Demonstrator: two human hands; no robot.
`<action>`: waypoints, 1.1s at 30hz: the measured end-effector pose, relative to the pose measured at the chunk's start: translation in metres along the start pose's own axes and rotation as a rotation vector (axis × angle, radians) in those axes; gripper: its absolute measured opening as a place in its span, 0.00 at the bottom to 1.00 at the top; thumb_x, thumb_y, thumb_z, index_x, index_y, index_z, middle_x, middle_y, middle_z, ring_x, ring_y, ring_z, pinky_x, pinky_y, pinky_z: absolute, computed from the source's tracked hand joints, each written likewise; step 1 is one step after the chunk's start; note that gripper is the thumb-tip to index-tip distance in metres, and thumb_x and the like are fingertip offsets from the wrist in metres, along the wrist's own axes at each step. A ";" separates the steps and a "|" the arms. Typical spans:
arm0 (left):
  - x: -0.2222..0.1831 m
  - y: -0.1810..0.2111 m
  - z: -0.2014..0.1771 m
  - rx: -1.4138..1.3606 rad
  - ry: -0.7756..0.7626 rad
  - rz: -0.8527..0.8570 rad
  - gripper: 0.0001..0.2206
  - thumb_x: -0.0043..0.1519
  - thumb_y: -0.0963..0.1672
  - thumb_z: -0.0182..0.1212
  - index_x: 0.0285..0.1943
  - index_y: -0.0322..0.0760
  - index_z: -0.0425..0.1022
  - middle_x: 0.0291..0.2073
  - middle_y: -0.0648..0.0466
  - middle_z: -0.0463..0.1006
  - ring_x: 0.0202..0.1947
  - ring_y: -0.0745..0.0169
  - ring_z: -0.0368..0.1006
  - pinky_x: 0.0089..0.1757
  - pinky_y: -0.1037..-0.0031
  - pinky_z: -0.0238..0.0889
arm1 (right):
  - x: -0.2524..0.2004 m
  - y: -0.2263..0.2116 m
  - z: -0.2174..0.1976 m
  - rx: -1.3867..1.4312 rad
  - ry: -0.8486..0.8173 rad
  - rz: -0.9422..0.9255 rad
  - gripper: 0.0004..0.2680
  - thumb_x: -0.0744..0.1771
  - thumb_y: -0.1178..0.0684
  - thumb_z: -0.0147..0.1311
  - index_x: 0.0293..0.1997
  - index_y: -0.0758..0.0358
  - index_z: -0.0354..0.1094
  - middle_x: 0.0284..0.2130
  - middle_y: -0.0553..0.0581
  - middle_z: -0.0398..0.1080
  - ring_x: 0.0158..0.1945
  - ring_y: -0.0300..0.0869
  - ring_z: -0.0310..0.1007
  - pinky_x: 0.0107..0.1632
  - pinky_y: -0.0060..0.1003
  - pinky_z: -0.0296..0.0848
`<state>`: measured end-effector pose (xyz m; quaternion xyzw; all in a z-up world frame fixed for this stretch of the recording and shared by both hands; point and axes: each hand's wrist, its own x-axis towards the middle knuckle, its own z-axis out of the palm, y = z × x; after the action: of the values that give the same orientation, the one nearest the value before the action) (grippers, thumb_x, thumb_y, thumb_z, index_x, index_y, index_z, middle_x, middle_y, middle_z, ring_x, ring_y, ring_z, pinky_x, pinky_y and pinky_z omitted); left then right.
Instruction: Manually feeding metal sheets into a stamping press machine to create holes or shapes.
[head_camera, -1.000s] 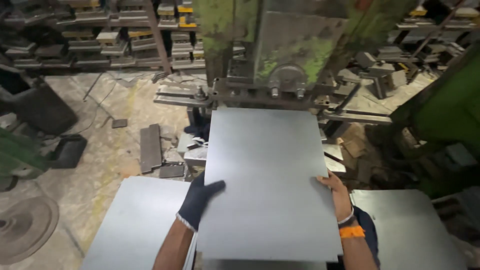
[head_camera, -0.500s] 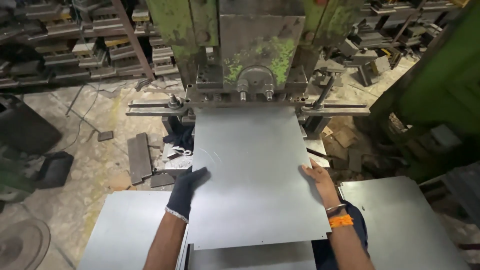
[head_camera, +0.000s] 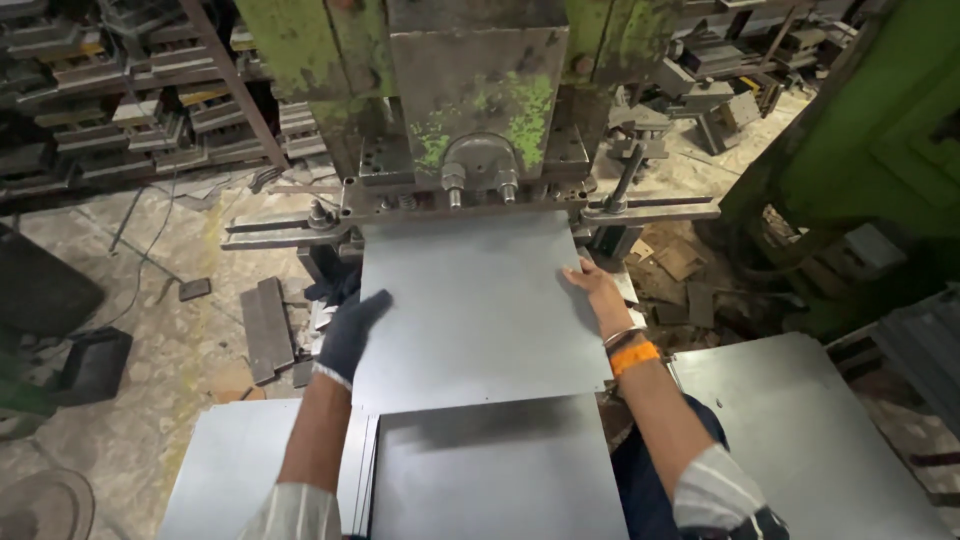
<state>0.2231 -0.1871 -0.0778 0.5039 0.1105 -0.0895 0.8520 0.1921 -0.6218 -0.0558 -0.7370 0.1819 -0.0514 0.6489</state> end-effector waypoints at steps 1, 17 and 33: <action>-0.012 0.015 0.017 0.004 0.001 -0.002 0.20 0.57 0.37 0.64 0.60 0.30 0.76 0.54 0.35 0.78 0.57 0.43 0.74 0.60 0.57 0.65 | 0.002 -0.003 -0.001 0.003 0.000 0.003 0.21 0.62 0.46 0.67 0.60 0.59 0.73 0.50 0.56 0.75 0.58 0.43 0.70 0.63 0.41 0.65; -0.045 0.046 0.062 0.390 0.195 0.071 0.22 0.51 0.44 0.81 0.52 0.31 0.81 0.47 0.44 0.82 0.52 0.54 0.77 0.56 0.63 0.68 | 0.023 0.012 -0.016 0.433 -0.129 -0.038 0.10 0.62 0.60 0.67 0.45 0.64 0.74 0.30 0.49 0.72 0.35 0.30 0.73 0.40 0.27 0.76; -0.066 0.062 0.085 0.691 0.222 0.019 0.32 0.51 0.54 0.78 0.60 0.36 0.77 0.65 0.48 0.72 0.71 0.51 0.59 0.68 0.61 0.48 | -0.024 -0.049 -0.009 0.219 -0.057 0.032 0.10 0.61 0.54 0.70 0.41 0.63 0.77 0.31 0.48 0.71 0.37 0.32 0.68 0.45 0.26 0.68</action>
<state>0.1844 -0.2294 0.0319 0.7698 0.1609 -0.0582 0.6149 0.1772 -0.6178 -0.0029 -0.6598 0.1686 -0.0396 0.7312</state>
